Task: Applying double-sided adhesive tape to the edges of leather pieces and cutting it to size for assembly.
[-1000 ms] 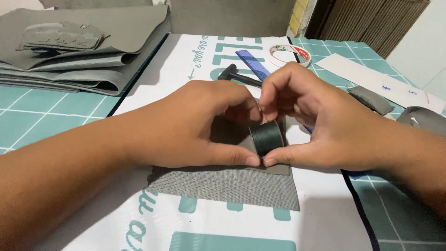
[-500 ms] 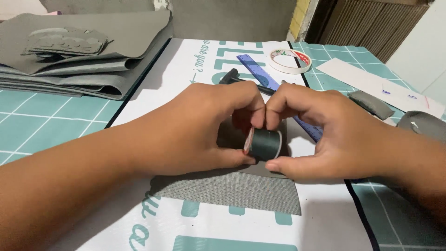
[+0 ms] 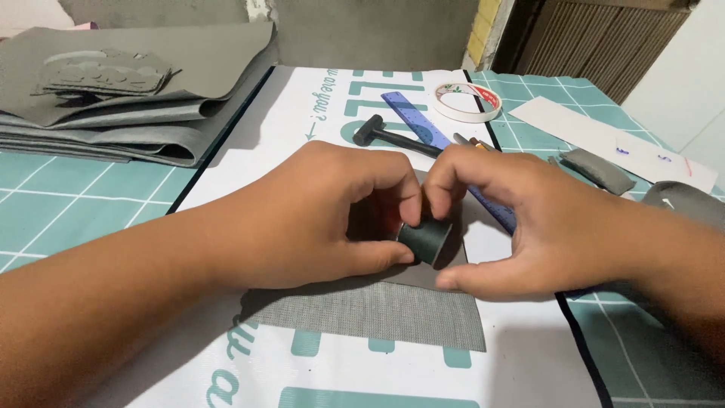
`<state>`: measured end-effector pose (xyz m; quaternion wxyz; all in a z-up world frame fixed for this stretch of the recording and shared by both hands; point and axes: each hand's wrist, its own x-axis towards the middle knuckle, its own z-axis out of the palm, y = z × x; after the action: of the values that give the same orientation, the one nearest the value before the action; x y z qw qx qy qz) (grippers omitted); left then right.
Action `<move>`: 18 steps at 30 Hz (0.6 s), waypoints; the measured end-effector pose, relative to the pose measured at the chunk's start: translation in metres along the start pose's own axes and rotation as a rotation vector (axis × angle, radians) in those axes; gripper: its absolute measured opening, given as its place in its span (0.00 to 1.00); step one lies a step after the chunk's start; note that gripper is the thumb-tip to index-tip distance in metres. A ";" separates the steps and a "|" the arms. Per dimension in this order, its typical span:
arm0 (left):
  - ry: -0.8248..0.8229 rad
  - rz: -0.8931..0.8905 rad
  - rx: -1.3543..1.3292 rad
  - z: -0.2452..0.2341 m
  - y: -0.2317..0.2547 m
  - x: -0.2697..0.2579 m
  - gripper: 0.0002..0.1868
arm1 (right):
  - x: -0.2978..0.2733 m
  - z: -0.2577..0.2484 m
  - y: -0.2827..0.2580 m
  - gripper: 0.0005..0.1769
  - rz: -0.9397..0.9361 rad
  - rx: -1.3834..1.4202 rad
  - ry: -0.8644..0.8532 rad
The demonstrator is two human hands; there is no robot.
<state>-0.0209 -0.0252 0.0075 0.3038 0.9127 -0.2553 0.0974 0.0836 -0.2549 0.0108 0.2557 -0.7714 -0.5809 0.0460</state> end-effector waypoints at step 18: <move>0.065 -0.150 0.028 -0.006 0.004 0.001 0.14 | 0.007 0.000 -0.011 0.16 -0.170 -0.122 0.217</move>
<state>-0.0222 -0.0250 0.0145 0.3057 0.9297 -0.1750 0.1077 0.0764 -0.2467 0.0172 0.2725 -0.7340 -0.6148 -0.0948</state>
